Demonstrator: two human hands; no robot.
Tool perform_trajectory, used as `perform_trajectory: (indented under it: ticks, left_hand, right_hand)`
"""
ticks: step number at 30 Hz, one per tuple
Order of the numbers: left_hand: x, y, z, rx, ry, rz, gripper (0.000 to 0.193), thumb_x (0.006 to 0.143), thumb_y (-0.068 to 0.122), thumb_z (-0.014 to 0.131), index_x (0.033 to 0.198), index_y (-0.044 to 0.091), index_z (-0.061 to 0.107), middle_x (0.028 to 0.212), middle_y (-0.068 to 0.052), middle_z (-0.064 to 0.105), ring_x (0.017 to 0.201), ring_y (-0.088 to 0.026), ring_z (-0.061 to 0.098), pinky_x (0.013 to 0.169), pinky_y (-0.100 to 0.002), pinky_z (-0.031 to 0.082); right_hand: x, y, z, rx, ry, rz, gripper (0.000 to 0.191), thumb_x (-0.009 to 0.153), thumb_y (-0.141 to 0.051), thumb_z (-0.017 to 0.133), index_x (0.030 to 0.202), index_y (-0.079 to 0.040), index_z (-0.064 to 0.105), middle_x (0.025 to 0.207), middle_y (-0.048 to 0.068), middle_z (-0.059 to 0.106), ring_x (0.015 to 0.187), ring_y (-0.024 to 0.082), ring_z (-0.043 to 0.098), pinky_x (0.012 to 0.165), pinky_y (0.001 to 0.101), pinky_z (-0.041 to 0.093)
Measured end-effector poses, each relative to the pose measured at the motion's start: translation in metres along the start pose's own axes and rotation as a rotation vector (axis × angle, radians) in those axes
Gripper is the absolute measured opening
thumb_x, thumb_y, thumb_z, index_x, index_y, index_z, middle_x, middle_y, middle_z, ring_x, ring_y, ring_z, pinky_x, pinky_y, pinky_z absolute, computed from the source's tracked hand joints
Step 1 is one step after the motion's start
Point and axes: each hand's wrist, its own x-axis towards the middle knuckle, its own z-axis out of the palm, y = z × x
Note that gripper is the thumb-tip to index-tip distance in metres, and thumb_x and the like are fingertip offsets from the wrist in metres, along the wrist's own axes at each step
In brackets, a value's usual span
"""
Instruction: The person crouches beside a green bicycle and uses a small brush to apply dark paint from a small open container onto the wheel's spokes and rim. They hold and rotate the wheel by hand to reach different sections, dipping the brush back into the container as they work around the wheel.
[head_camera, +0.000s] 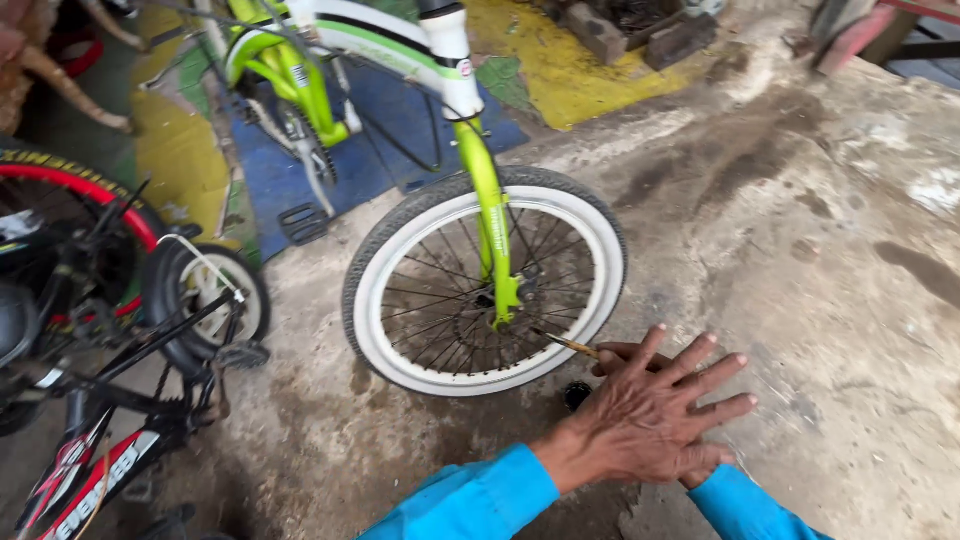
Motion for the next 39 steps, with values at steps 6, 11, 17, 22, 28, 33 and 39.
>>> perform_trajectory:
  ticks: [6, 11, 17, 22, 28, 33, 39]
  left_hand:
    - [-0.007, -0.036, -0.017, 0.227, 0.003, -0.17, 0.073, 0.089, 0.037, 0.067, 0.158, 0.035, 0.042, 0.174, -0.01, 0.023, 0.162, -0.042, 0.026, 0.123, -0.076, 0.024]
    - [-0.015, -0.048, -0.059, 0.23, 0.052, -0.155, 0.05, 0.091, 0.022, 0.067, 0.138, 0.007, 0.064, 0.141, -0.015, 0.062, 0.142, -0.034, 0.053, 0.127, -0.067, 0.034]
    - [-0.047, -0.117, -0.11, 0.142, 0.034, -0.535, 0.009, 0.087, 0.007, 0.063, 0.089, 0.003, 0.071, 0.082, -0.016, 0.071, 0.079, -0.034, 0.07, 0.089, -0.05, 0.053]
    - [-0.107, -0.176, -0.154, 0.447, 0.573, -0.794, 0.025, 0.089, 0.012, 0.069, 0.109, -0.003, 0.069, 0.113, -0.026, 0.069, 0.109, -0.04, 0.064, 0.095, -0.05, 0.052]
    - [-0.152, -0.21, -0.158, 0.231, 0.503, -0.986, 0.065, 0.095, 0.038, 0.072, 0.138, -0.008, 0.058, 0.123, -0.029, 0.064, 0.117, -0.042, 0.059, 0.102, -0.06, 0.038]
    - [-0.162, -0.22, -0.156, 0.05, 0.444, -1.043, 0.053, 0.096, 0.046, 0.066, 0.127, 0.003, 0.068, 0.127, -0.02, 0.067, 0.117, -0.039, 0.063, 0.098, -0.051, 0.052]
    - [-0.164, -0.213, -0.158, 0.034, 0.408, -0.99, 0.056, 0.093, 0.05, 0.068, 0.117, 0.0, 0.069, 0.117, -0.019, 0.069, 0.105, -0.039, 0.068, 0.088, -0.051, 0.056]
  right_hand:
    - [0.018, 0.023, -0.028, -0.639, -0.014, -0.244, 0.016, 0.09, -0.005, 0.068, 0.098, 0.005, 0.077, 0.079, 0.01, 0.08, 0.07, 0.012, 0.068, 0.057, 0.0314, 0.053]
    - [0.013, 0.014, -0.016, -0.572, 0.005, -0.099, 0.02, 0.095, -0.006, 0.067, 0.107, 0.005, 0.079, 0.075, 0.013, 0.076, 0.064, 0.01, 0.059, 0.055, 0.0263, 0.047]
    - [0.0, -0.011, 0.01, -0.511, -0.041, -0.036, 0.025, 0.094, -0.012, 0.069, 0.11, 0.005, 0.078, 0.08, 0.014, 0.08, 0.062, 0.015, 0.069, 0.051, 0.0271, 0.047]
    - [-0.011, -0.019, 0.029, -0.613, -0.097, -0.244, 0.027, 0.092, -0.013, 0.071, 0.114, 0.001, 0.077, 0.085, 0.01, 0.082, 0.067, 0.014, 0.074, 0.061, 0.0271, 0.06]
    - [-0.032, -0.03, 0.072, -0.962, -0.13, -0.723, 0.026, 0.091, -0.016, 0.074, 0.115, -0.006, 0.078, 0.083, 0.01, 0.079, 0.068, 0.014, 0.076, 0.059, 0.0288, 0.06]
    - [-0.014, -0.06, 0.113, -1.143, -0.239, -0.946, 0.026, 0.092, -0.014, 0.074, 0.115, -0.003, 0.077, 0.076, 0.009, 0.078, 0.056, 0.015, 0.072, 0.049, 0.0298, 0.057]
    - [-0.001, -0.062, 0.161, -1.113, -0.17, -1.067, 0.024, 0.099, -0.011, 0.071, 0.118, 0.002, 0.075, 0.082, 0.014, 0.076, 0.069, 0.018, 0.076, 0.057, 0.031, 0.06]
